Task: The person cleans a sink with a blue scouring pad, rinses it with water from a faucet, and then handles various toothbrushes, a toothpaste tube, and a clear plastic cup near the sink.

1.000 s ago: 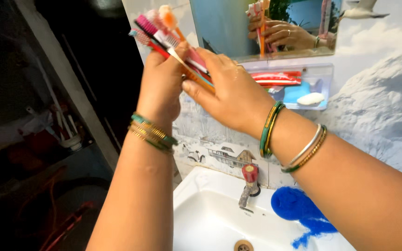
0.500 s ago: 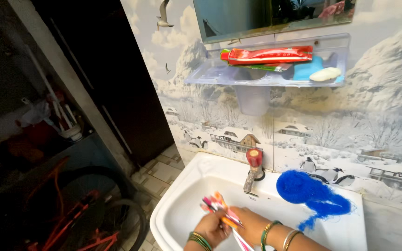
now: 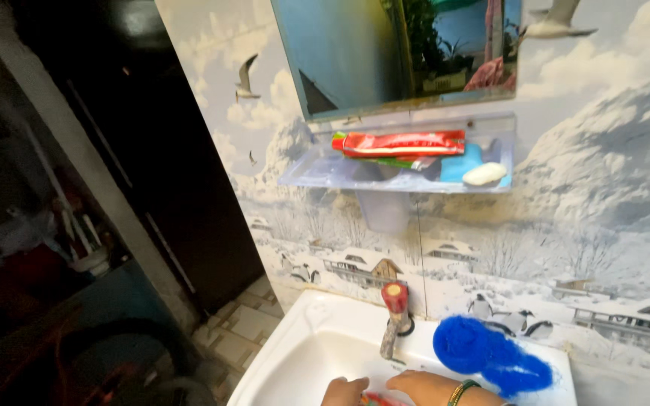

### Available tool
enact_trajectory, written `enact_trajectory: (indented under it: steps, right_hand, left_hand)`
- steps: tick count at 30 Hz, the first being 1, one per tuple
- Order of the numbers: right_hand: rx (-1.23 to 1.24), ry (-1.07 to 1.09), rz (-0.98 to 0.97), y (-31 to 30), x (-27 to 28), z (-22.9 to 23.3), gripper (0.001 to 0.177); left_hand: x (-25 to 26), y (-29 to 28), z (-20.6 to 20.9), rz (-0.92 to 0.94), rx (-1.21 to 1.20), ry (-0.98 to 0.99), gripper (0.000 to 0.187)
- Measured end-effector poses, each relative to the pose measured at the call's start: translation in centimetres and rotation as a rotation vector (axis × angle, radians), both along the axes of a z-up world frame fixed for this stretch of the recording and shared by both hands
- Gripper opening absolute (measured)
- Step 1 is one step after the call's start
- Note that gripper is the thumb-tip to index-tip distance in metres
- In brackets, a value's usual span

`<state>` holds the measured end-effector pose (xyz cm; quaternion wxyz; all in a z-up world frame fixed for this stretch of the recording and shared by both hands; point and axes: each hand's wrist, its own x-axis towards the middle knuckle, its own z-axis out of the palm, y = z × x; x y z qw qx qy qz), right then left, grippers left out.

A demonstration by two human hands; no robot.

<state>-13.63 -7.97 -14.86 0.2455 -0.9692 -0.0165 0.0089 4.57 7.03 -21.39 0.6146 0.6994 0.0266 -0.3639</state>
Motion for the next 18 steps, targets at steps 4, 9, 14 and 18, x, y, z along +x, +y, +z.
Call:
enact_trajectory:
  steps: [4, 9, 14, 18]
  right_hand:
    - [0.125, -0.064, 0.046, 3.5, -4.3, 16.9, 0.059]
    - [-0.125, -0.444, 0.012, 8.3, -8.5, 33.2, 0.049]
    - [-0.448, -0.962, -0.200, 5.9, -7.4, 40.8, 0.028]
    - [-0.630, -0.709, -0.537, 2.7, -4.0, 43.3, 0.045]
  left_hand:
    - [-2.6, 0.7, 13.5, 0.251, -0.168, -0.493, 0.050]
    - [-9.0, 1.9, 30.7, 0.306, -0.527, -1.092, 0.032]
    - [-12.2, 0.9, 40.3, 0.256, -0.564, -1.655, 0.021]
    - [-10.8, -1.7, 42.8, 0.083, -0.598, -1.633, 0.030]
